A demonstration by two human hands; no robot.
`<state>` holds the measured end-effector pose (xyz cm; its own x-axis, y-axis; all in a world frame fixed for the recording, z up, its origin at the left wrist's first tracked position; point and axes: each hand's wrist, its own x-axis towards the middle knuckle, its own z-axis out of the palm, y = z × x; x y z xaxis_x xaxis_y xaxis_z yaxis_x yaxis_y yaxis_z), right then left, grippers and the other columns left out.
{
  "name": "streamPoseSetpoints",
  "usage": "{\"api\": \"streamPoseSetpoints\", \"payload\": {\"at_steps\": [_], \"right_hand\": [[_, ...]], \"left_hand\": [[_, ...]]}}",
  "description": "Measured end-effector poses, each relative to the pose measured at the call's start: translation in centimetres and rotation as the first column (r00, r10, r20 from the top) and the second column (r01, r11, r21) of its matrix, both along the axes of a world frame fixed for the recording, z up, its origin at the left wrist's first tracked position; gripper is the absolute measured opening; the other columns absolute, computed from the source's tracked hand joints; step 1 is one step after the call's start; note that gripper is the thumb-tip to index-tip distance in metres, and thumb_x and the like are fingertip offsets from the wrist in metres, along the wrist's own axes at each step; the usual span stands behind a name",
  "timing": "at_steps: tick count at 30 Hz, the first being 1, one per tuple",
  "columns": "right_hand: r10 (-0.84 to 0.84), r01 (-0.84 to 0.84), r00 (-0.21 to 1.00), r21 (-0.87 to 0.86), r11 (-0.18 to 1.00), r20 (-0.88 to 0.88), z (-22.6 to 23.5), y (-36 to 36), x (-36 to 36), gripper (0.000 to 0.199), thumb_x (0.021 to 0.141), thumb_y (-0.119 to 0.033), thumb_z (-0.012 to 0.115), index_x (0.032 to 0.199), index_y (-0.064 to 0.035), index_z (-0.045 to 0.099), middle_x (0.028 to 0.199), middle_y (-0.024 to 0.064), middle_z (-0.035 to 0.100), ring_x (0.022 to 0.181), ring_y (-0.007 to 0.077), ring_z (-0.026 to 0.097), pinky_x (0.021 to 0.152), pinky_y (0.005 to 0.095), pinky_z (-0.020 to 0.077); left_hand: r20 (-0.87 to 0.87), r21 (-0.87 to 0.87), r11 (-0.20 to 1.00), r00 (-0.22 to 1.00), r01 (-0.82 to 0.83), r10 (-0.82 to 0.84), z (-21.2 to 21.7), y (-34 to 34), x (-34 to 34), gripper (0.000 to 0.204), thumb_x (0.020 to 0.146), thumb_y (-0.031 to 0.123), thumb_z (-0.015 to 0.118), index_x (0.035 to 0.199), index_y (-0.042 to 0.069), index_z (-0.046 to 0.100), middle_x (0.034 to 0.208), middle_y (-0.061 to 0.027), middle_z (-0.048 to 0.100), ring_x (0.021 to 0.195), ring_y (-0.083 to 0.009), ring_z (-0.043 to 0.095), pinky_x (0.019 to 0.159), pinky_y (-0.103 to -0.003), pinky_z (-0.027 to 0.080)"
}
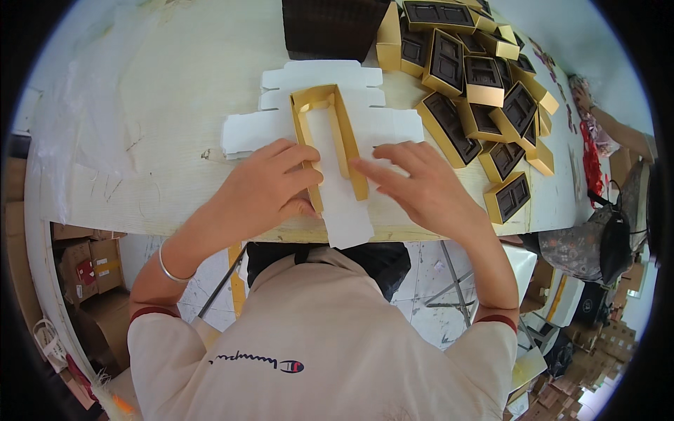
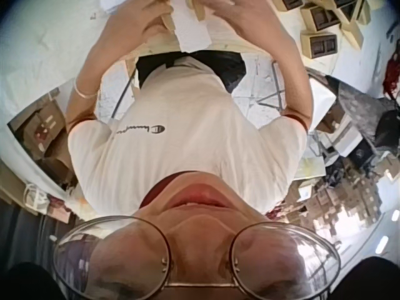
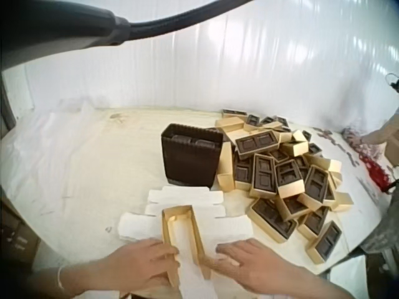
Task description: The person folds flat cardboard pieces into small rectangular boxes and places dark rectangular items inside them. The person repeats this process multiple times, stacking the finished boxes on the table.
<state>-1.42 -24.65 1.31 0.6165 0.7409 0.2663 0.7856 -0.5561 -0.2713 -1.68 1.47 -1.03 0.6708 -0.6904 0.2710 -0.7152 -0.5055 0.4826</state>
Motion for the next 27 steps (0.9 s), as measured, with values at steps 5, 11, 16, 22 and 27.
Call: {"api": "streamPoseSetpoints", "payload": {"at_steps": [5,11,16,22,27], "right_hand": [[0.15,-0.145,0.987,0.094,0.985,-0.05,-1.9,0.6,1.8,0.03,0.071,-0.003,0.072,0.099,-0.0066,0.062,0.09,0.008,0.055,0.083,0.0255,0.053,0.075,0.0357,0.0407],[-0.01,0.032,0.996,0.236,0.971,-0.091,-3.7,3.7,1.0,0.022,0.069,-0.001,0.07,0.081,-0.0077,0.052,0.082,0.0061,0.053,0.08,0.0256,0.053,0.072,0.0351,0.0402],[-0.004,0.231,0.818,0.321,0.918,-0.576,-1.3,2.8,-0.1,0.047,0.068,0.001,0.07,0.112,-0.0074,0.055,0.095,0.0094,0.055,0.088,0.0275,0.054,0.083,0.038,0.0426],[0.002,0.016,0.987,0.115,0.993,-0.159,-0.9,0.7,-3.6,0.058,0.069,-0.007,0.075,0.122,-0.0086,0.054,0.119,0.0158,0.053,0.104,0.0309,0.052,0.088,0.0386,0.0421],[0.037,-0.038,0.999,0.308,0.951,0.008,-3.8,1.3,-3.2,0.051,0.068,-0.016,0.079,0.112,-0.0061,0.055,0.109,0.012,0.057,0.095,0.0282,0.054,0.083,0.0394,0.0423]], "left_hand": [[-0.059,-0.022,0.999,0.998,0.025,-0.026,-0.1,-0.2,1.0,0.034,0.061,0.011,0.08,0.09,0.007,0.063,0.1,-0.0042,0.06,0.086,-0.025,0.053,0.075,-0.034,0.047],[-0.178,-0.117,0.97,0.966,-0.212,0.189,-0.4,-2.7,0.2,0.017,0.071,0.012,0.074,0.081,0.007,0.061,0.084,-0.0018,0.056,0.08,-0.023,0.051,0.068,-0.033,0.045],[-0.243,-0.091,0.969,0.949,-0.23,0.202,-0.7,-3.1,0.1,0.014,0.072,0.011,0.074,0.079,0.007,0.063,0.078,-0.0032,0.051,0.078,-0.0212,0.053,0.066,-0.033,0.045],[-0.376,-0.159,0.951,0.907,-0.264,0.189,-0.7,-2.6,0.3,0.012,0.073,0.011,0.075,0.075,0.007,0.064,0.075,-0.0043,0.048,0.069,-0.0187,0.057,0.058,-0.031,0.045],[-0.412,-0.146,0.969,0.903,-0.198,0.122,-0.5,-2.4,0.9,0.015,0.08,0.018,0.072,0.077,0.005,0.063,0.075,-0.005,0.047,0.067,-0.0176,0.055,0.058,-0.03,0.043]]}}
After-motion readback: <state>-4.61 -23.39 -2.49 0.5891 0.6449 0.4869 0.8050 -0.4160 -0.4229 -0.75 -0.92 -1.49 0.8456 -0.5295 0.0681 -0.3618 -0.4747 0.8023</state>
